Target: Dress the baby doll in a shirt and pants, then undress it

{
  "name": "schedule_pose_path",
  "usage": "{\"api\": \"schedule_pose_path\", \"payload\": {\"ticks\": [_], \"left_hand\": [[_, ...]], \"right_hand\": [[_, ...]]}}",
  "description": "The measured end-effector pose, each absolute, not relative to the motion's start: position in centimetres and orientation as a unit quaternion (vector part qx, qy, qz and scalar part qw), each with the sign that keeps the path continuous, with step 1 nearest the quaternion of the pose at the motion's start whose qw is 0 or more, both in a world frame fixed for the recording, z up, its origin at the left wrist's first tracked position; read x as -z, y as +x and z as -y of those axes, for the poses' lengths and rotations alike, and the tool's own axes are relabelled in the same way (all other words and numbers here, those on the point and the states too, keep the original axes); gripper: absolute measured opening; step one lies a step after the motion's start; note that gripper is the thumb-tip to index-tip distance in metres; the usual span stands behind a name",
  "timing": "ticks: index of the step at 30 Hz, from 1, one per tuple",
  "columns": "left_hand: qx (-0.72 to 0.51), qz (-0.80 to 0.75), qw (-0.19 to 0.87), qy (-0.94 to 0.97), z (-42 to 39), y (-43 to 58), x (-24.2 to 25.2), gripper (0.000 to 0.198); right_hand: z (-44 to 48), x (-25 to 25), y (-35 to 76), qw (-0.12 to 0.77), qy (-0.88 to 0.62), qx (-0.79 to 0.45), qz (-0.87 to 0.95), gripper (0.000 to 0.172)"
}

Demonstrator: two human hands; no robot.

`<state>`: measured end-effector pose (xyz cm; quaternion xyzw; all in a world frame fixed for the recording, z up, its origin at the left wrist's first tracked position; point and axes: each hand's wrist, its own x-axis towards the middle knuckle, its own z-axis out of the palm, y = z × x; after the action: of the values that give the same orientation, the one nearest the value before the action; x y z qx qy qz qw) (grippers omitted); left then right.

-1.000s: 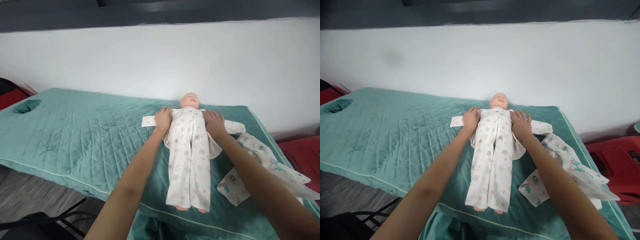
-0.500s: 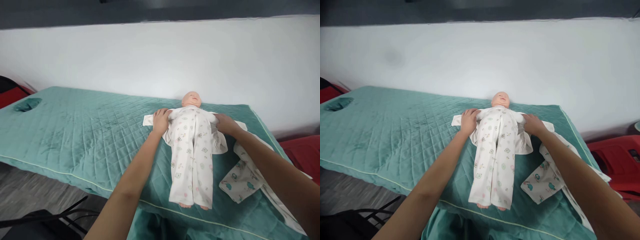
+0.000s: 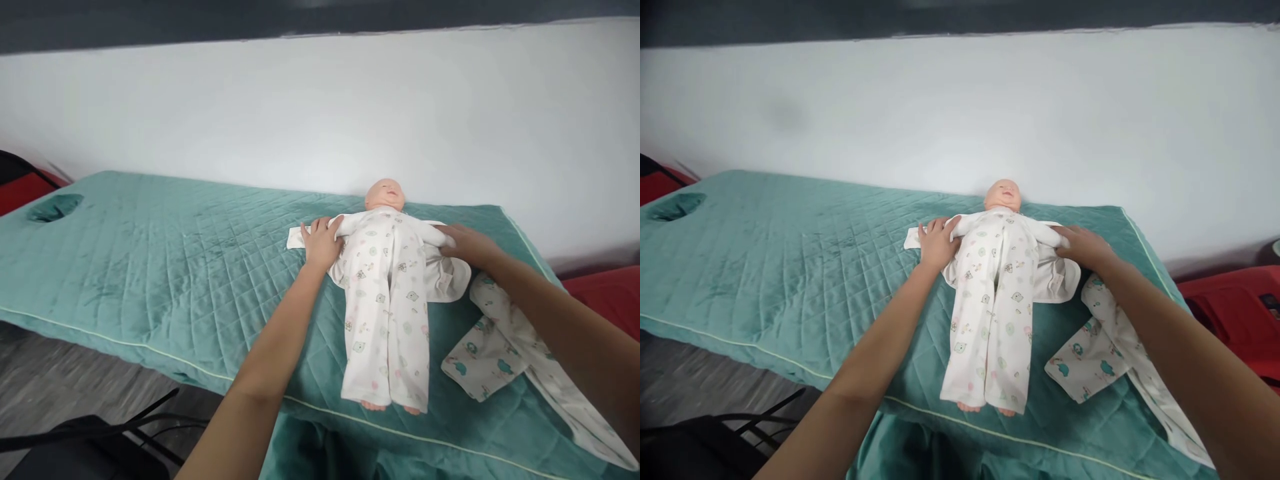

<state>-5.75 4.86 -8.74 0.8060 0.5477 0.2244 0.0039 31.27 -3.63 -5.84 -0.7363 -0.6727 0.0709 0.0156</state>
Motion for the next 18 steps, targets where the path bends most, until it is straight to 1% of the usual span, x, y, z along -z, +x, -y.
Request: {"api": "schedule_pose_path", "payload": {"ticks": [4, 8, 10, 12, 13, 15, 18], "left_hand": [[-0.246, -0.555, 0.024, 0.794, -5.1, -5.7, 8.8, 0.060], [-0.258, -0.556, 0.060, 0.788, -5.4, -6.0, 8.8, 0.054], [-0.269, -0.554, 0.072, 0.785, -5.5, -6.2, 8.7, 0.050], [-0.282, -0.550, 0.076, 0.782, -5.4, -6.2, 8.7, 0.047], [-0.288, -0.549, 0.076, 0.781, -5.4, -6.3, 8.7, 0.046], [-0.294, -0.548, 0.077, 0.780, -5.4, -6.3, 8.7, 0.044], [-0.295, -0.542, 0.075, 0.783, -5.4, -6.3, 8.7, 0.041]], "right_hand": [[4.4, 6.1, 30.0, 0.024, -0.744, -0.007, 0.667, 0.067], [5.0, 4.1, 27.2, 0.056, -0.742, 0.019, 0.668, 0.054], [5.1, 2.2, 24.6, 0.112, -0.724, 0.017, 0.680, 0.047], [4.7, 0.1, 21.1, 0.189, -0.688, 0.025, 0.700, 0.044], [4.3, -0.8, 19.2, 0.207, -0.665, 0.030, 0.717, 0.045], [3.2, -2.2, 15.3, 0.180, -0.625, 0.058, 0.757, 0.044], [0.4, -2.5, 10.7, 0.062, -0.568, 0.094, 0.815, 0.038]]}}
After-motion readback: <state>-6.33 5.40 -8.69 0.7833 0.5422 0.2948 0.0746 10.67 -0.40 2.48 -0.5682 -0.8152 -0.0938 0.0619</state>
